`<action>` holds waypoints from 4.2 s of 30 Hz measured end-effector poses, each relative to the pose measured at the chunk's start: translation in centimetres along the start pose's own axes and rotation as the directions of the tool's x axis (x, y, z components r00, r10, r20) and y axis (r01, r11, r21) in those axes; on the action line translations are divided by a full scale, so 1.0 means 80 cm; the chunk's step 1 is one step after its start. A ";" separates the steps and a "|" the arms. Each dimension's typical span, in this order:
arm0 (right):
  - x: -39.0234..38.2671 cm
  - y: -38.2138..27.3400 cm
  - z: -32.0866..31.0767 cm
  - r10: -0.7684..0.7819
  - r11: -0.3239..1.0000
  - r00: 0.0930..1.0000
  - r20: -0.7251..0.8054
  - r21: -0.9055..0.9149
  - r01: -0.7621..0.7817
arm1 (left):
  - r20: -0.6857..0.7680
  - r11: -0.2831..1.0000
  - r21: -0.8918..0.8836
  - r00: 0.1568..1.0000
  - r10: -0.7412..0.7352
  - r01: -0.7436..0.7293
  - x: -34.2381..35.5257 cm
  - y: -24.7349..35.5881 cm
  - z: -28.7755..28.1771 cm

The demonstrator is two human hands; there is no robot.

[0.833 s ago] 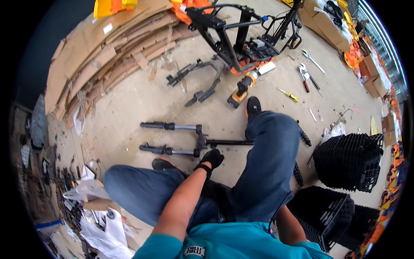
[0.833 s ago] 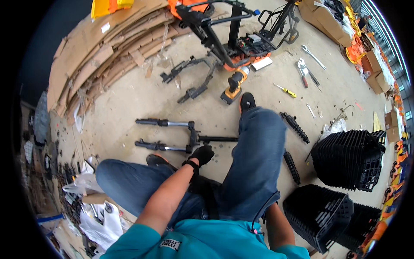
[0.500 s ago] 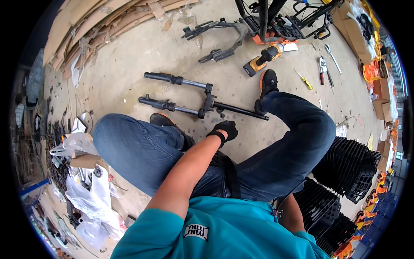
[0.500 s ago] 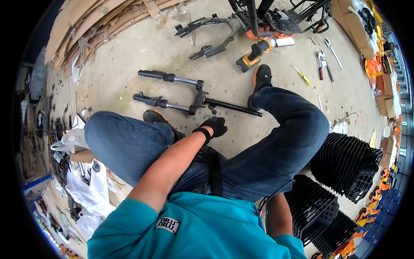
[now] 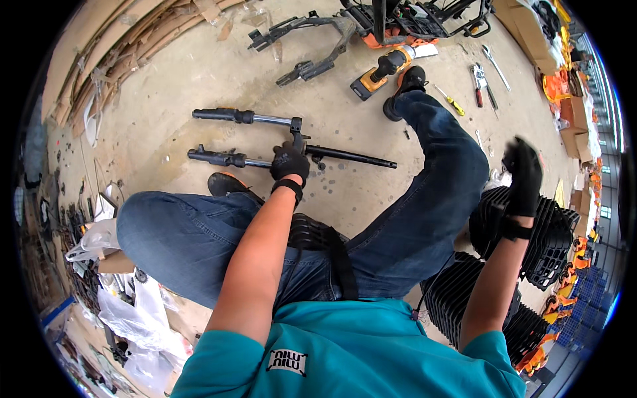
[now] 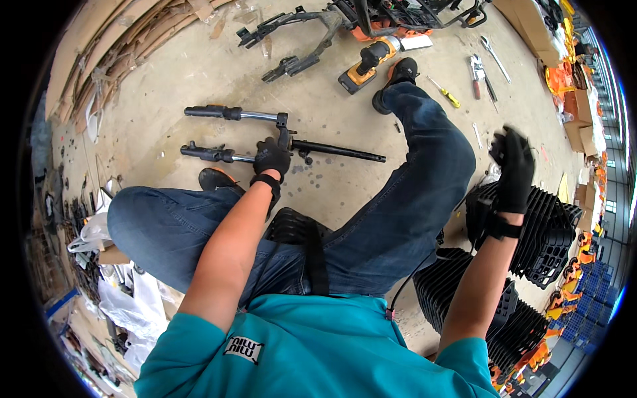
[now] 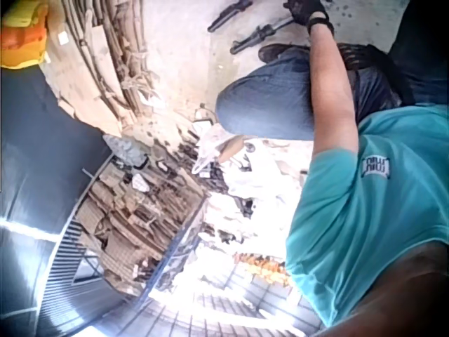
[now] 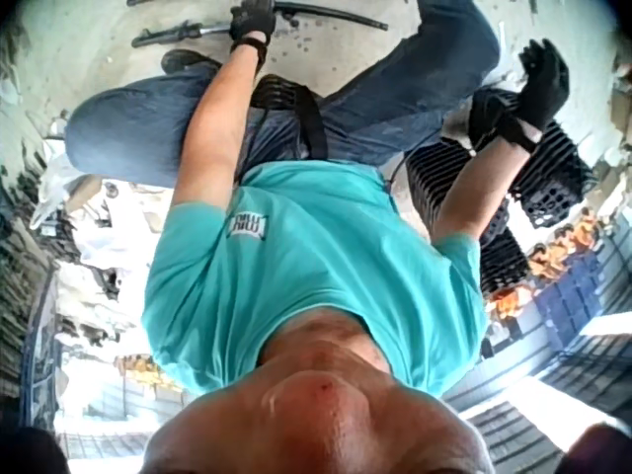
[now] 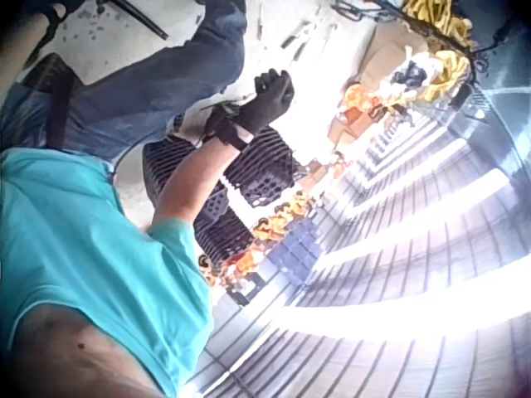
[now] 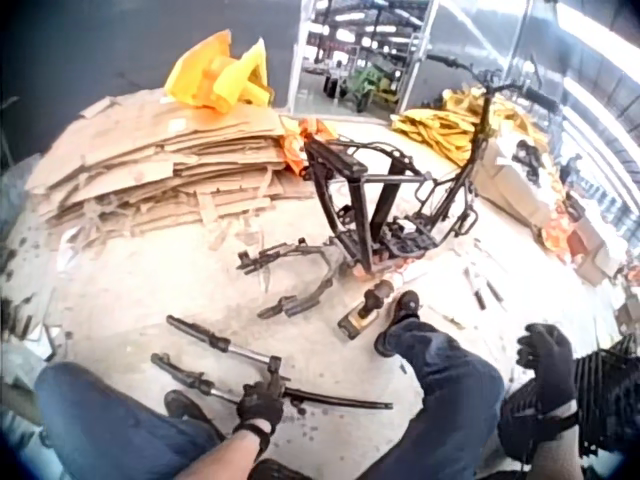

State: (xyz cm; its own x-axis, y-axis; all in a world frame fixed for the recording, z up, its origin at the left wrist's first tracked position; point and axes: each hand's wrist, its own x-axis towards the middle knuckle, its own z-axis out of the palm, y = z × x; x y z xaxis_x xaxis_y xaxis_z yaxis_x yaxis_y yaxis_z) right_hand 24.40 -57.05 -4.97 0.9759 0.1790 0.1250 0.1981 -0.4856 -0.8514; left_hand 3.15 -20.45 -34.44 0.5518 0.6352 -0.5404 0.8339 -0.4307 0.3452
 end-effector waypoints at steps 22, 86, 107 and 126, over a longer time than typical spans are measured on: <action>-0.060 0.176 0.434 0.658 0.604 0.421 0.625 -0.103 -0.790 | 0.211 1.000 -0.010 0.977 0.003 -0.001 0.059 -0.082 0.029; -0.096 -0.094 0.442 0.239 0.782 0.764 0.599 0.348 -0.517 | -0.169 0.439 -0.759 0.796 0.581 -0.481 0.040 0.012 -0.270; -0.058 -0.204 0.503 -0.400 0.875 0.529 0.748 0.139 0.464 | -0.423 -0.247 -0.900 0.857 0.294 -0.360 -0.007 -0.148 -0.253; -0.078 -0.035 0.497 -0.269 0.962 0.402 0.875 0.262 0.074 | -0.138 0.256 -0.934 0.913 0.384 -0.249 -0.081 -0.144 -0.308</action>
State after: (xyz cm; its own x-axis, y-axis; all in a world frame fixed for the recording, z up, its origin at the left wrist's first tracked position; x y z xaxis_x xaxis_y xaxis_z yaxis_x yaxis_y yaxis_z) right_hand 14.13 -22.74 -23.62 0.2586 0.9515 -0.1668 0.2390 -0.2303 -0.9433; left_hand -9.68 -3.85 -15.99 0.8260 0.5029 -0.2547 0.0886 0.3303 0.9397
